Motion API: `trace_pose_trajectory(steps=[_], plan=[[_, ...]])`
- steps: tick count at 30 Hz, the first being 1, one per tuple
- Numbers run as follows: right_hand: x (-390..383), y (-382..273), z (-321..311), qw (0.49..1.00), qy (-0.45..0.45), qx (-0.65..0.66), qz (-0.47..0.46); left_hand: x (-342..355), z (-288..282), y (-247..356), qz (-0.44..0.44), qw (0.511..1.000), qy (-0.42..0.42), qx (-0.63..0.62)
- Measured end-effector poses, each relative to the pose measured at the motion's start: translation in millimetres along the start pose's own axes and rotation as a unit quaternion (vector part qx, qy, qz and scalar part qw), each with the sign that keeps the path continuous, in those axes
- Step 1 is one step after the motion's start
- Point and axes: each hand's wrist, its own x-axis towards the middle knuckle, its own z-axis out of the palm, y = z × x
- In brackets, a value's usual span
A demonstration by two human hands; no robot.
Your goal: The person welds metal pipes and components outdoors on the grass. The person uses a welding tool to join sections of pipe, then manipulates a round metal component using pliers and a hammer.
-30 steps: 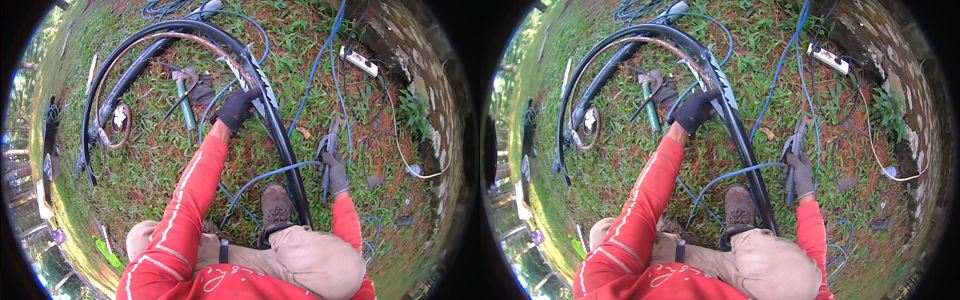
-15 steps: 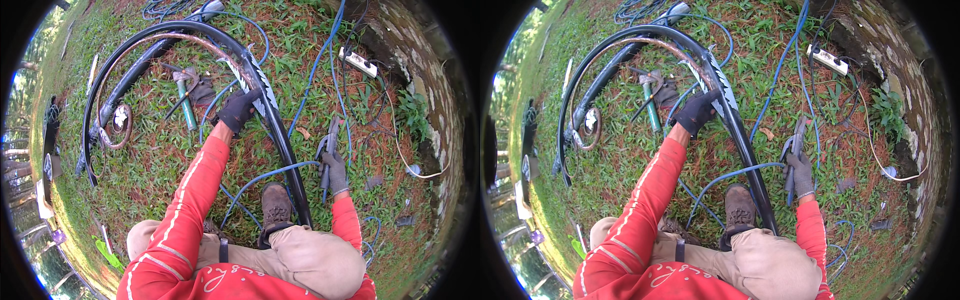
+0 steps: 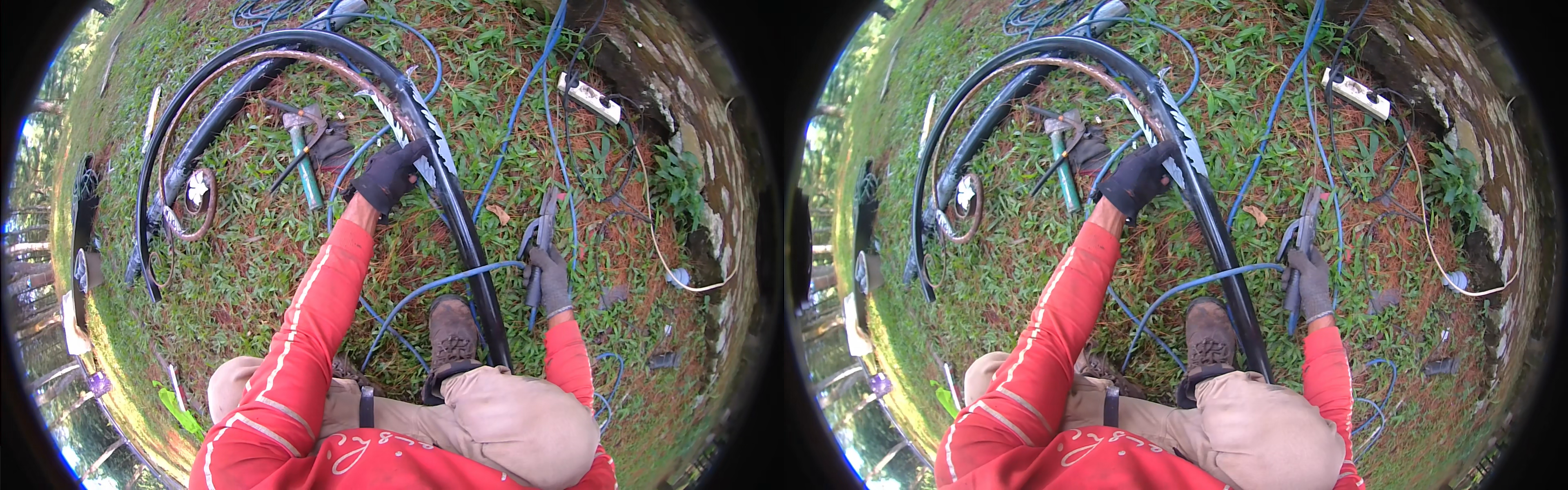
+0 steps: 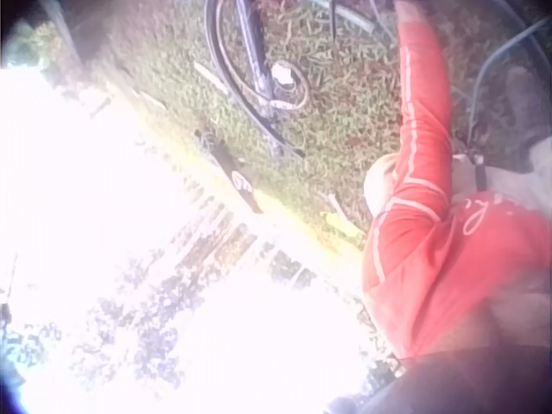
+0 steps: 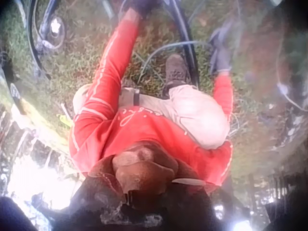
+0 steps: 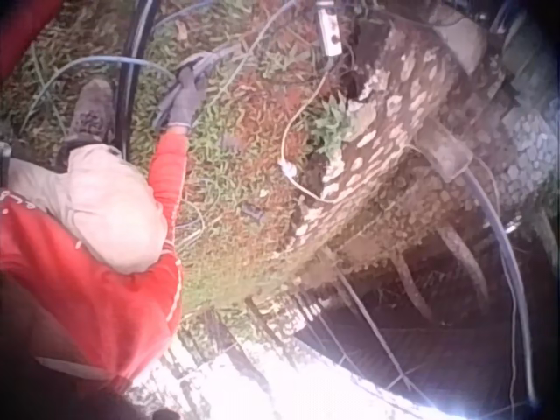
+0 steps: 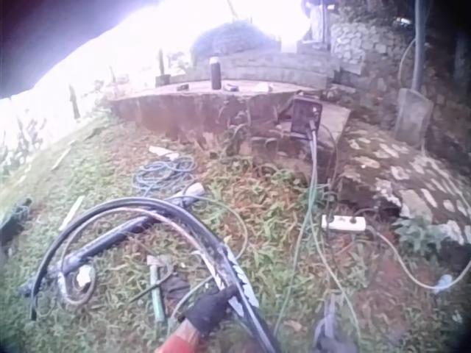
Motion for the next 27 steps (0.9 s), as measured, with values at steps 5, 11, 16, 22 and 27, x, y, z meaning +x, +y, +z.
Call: trace_pose_trajectory(steps=[5,11,16,22,27], plan=[[-1.9,5.0,-8.8,1.0,0.016,-0.006,0.004,-21.2,9.7,1.7,0.318,0.764,-0.01,0.562],[-2.6,8.8,-16.5,0.999,0.032,-0.013,0.011,-19.2,33.1,26.0,-0.098,0.994,0.012,0.044],[-2.6,11.8,-19.6,0.999,0.032,-0.018,0.0,-25.1,-26.5,78.5,-0.019,0.982,0.156,0.104],[5.7,9.4,-9.3,0.999,0.034,-0.04,0.006,-49.0,-123.1,104.8,0.075,0.597,0.239,0.762],[14.4,8.4,-12.6,0.912,0.12,-0.368,-0.138,-56.8,-157.2,86.5,0.069,0.652,0.188,0.731]])
